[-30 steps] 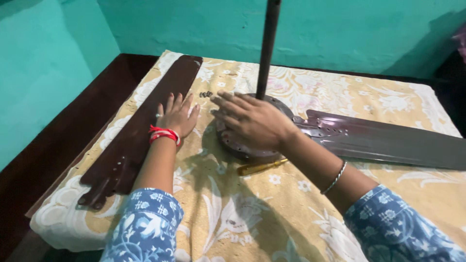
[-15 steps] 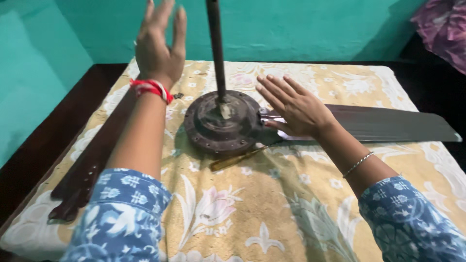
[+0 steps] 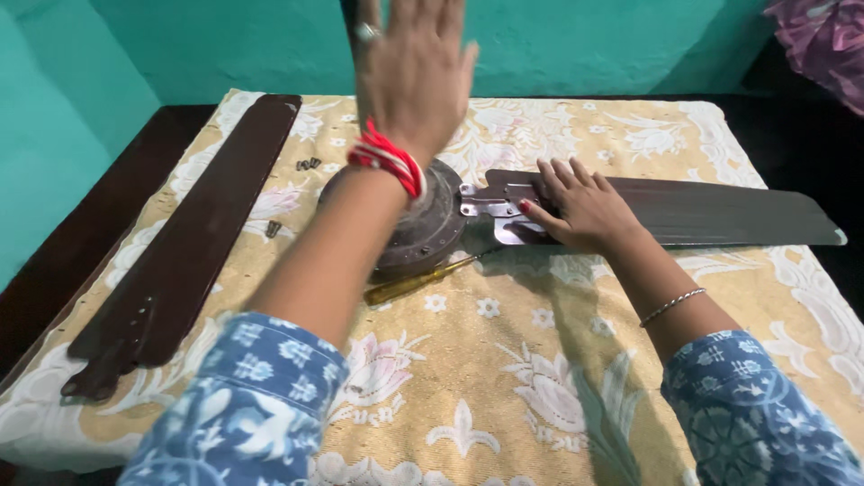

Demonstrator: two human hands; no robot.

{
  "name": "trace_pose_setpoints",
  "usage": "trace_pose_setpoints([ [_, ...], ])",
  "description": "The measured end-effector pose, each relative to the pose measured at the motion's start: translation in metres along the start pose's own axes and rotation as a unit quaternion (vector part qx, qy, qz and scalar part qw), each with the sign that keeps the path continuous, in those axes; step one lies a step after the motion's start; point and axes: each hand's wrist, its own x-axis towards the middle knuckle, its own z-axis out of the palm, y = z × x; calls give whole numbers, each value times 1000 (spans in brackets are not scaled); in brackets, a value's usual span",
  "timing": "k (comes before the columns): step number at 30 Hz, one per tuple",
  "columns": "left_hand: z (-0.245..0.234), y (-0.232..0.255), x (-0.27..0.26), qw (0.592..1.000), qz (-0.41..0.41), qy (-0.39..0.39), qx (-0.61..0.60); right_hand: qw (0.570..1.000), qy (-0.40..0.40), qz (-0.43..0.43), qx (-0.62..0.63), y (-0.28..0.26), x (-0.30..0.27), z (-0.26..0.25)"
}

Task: The person uses a screwdriver to attach a ceiling fan blade to the fan motor housing. They align the blade, insert screws, and tighten them to secure the blade in place.

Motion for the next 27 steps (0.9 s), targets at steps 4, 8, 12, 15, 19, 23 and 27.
trace_pose_setpoints([
  [4, 27, 31, -43, 987, -34, -141, -71, 998, 32, 4, 48, 1, -9, 17],
  [8, 50, 50, -87, 956, -102, -245, -125, 996, 60, 2, 69, 1, -13, 20],
  [12, 66, 56, -110, 950, -94, -283, -93, 995, 78, 7, 66, -2, -15, 21],
  [15, 71, 57, -114, 956, -104, -250, -115, 994, 81, 5, 73, -2, -14, 20],
  [19, 65, 53, -112, 939, -111, -292, -145, 993, 81, 4, 88, -1, -14, 18],
  [23, 58, 54, -112, 938, -127, -261, -190, 993, 83, -2, 87, 0, -17, 21],
  [27, 53, 57, -108, 930, -136, -297, -170, 992, 77, -6, 99, -1, -15, 13],
])
